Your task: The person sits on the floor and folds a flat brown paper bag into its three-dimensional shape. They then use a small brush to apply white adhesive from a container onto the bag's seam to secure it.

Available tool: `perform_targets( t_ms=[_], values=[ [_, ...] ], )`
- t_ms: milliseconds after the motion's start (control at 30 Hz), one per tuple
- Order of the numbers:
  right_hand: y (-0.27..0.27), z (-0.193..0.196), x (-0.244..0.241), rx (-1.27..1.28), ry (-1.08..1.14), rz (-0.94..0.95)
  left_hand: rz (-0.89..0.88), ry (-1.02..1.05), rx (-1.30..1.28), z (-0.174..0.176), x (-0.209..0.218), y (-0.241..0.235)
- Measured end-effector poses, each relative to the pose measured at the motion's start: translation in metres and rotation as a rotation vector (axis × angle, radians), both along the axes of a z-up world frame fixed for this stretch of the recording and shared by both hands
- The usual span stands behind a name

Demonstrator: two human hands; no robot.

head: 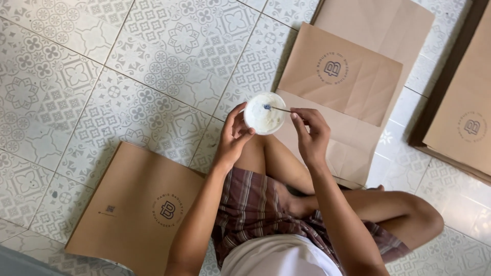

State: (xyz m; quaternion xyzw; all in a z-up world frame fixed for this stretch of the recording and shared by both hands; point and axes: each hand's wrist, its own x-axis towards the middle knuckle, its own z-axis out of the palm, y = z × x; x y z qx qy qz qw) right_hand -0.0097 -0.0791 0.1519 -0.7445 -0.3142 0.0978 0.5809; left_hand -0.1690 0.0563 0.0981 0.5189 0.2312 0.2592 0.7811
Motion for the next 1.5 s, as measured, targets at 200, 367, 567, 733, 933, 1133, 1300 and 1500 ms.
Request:
perform_targets(
  t_ms=[200,367,567,733,933,1133,1300,1500],
  values=[
    [-0.059,0.042,-0.011,0.058,-0.296,-0.032,-0.058,-0.02,0.111,0.016,0.004,-0.052],
    [-0.104,0.073,-0.025,0.117,-0.449,-0.007,-0.079,-0.075,0.141,0.056,0.003,-0.086],
    [-0.142,0.092,-0.033,0.113,-0.61,-0.032,-0.163,-0.105,0.193,0.071,-0.004,-0.124],
    [-0.169,0.108,-0.047,0.19,-0.669,-0.089,-0.192,-0.14,0.229,0.076,-0.011,-0.142],
    [-0.18,0.105,-0.076,0.148,-0.781,-0.132,-0.206,-0.16,0.258,0.086,-0.022,-0.163],
    [-0.192,0.115,-0.096,0.249,-0.669,-0.122,-0.215,-0.179,0.246,0.104,-0.03,-0.171],
    [-0.194,0.135,-0.092,0.145,-0.737,-0.195,-0.239,-0.18,0.243,0.112,-0.031,-0.175],
    [-0.186,0.116,-0.094,0.234,-0.718,-0.123,-0.235,-0.167,0.254,0.123,-0.019,-0.17]
  ],
)
